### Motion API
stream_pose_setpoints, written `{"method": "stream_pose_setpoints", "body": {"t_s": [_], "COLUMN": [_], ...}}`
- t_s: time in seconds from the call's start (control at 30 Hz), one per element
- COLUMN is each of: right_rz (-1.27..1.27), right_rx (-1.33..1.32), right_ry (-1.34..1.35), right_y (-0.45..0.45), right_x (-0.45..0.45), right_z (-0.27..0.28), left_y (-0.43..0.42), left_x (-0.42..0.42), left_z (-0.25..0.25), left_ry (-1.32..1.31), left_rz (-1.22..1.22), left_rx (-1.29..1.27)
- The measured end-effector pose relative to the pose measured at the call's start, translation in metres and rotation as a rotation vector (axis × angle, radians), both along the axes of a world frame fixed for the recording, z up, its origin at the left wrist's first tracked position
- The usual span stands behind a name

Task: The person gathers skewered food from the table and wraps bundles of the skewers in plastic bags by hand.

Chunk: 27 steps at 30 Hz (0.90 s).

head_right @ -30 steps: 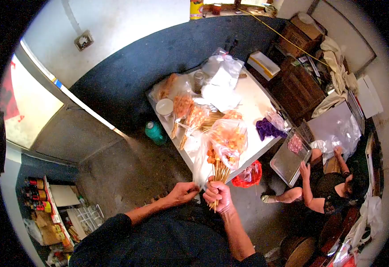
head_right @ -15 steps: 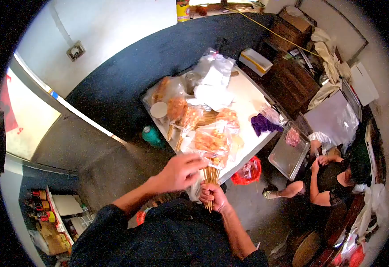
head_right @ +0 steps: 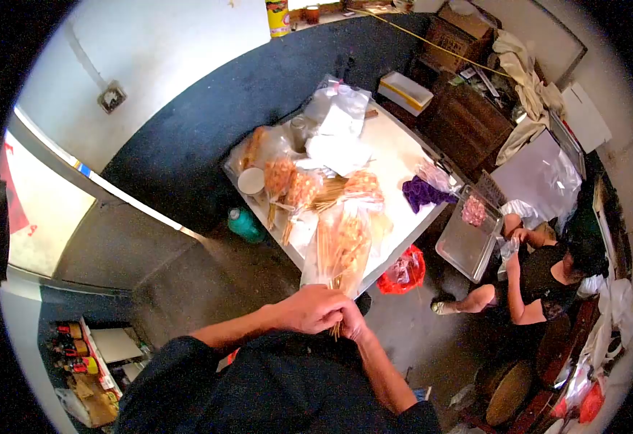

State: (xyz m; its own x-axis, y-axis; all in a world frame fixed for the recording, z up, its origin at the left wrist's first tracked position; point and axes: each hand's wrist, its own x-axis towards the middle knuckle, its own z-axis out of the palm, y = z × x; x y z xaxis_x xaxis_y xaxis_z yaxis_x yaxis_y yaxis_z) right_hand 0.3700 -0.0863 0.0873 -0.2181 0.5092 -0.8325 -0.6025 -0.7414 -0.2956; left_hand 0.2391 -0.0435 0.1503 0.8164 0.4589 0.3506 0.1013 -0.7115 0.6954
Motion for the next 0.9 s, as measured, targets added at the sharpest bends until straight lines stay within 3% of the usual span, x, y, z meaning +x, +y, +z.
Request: {"method": "stream_pose_setpoints", "body": {"t_s": [0.07, 0.1, 0.17, 0.2, 0.23, 0.3, 0.33, 0.43, 0.5, 0.57, 0.7, 0.73, 0.83, 0.9], "right_rz": [0.087, 0.079, 0.171, 0.136, 0.135, 0.202, 0.241, 0.328, 0.264, 0.386, 0.203, 0.218, 0.501, 0.557], "right_rx": [0.229, 0.228, 0.293, 0.24, 0.239, 0.37, 0.437, 0.54, 0.611, 0.666, 0.875, 0.835, 0.585, 0.725], "right_ry": [0.08, 0.081, 0.149, -0.05, -0.05, -0.327, -0.431, -0.664, -0.761, -0.999, -0.91, -0.747, -0.464, -0.441], "right_y": [-0.006, -0.007, -0.005, -0.004, -0.004, -0.004, -0.004, 0.002, 0.001, 0.004, 0.018, 0.02, 0.013, -0.005], "right_x": [0.013, 0.019, 0.023, 0.011, 0.006, -0.001, -0.002, -0.01, -0.015, -0.015, -0.03, -0.033, -0.027, -0.021], "right_z": [-0.043, -0.043, -0.036, -0.015, -0.017, -0.015, -0.012, -0.002, -0.01, -0.013, -0.014, -0.01, 0.011, -0.014], "left_y": [-0.01, -0.015, -0.021, -0.021, -0.018, -0.011, -0.007, -0.002, 0.003, 0.008, 0.017, 0.021, 0.009, -0.014], "left_x": [-0.014, -0.018, -0.022, -0.018, -0.018, -0.017, -0.015, -0.003, 0.006, 0.013, 0.007, 0.003, -0.012, -0.017], "left_z": [0.014, 0.001, -0.047, -0.059, -0.07, -0.085, -0.089, -0.061, -0.074, -0.075, -0.072, -0.074, -0.074, -0.067], "left_ry": [-0.032, -0.028, -0.313, -0.386, -0.384, -0.299, -0.302, -0.237, -0.225, -0.284, -0.478, -0.494, -0.412, -0.345], "left_rz": [0.246, 0.239, 0.55, 0.627, 0.626, 0.608, 0.455, 0.436, 0.473, 0.543, 0.636, 0.653, 0.686, 0.718], "left_rx": [-0.448, -0.45, -1.118, -1.24, -1.241, -1.655, -1.679, -1.737, -1.68, -1.663, -1.55, -1.573, -1.513, -1.427]}}
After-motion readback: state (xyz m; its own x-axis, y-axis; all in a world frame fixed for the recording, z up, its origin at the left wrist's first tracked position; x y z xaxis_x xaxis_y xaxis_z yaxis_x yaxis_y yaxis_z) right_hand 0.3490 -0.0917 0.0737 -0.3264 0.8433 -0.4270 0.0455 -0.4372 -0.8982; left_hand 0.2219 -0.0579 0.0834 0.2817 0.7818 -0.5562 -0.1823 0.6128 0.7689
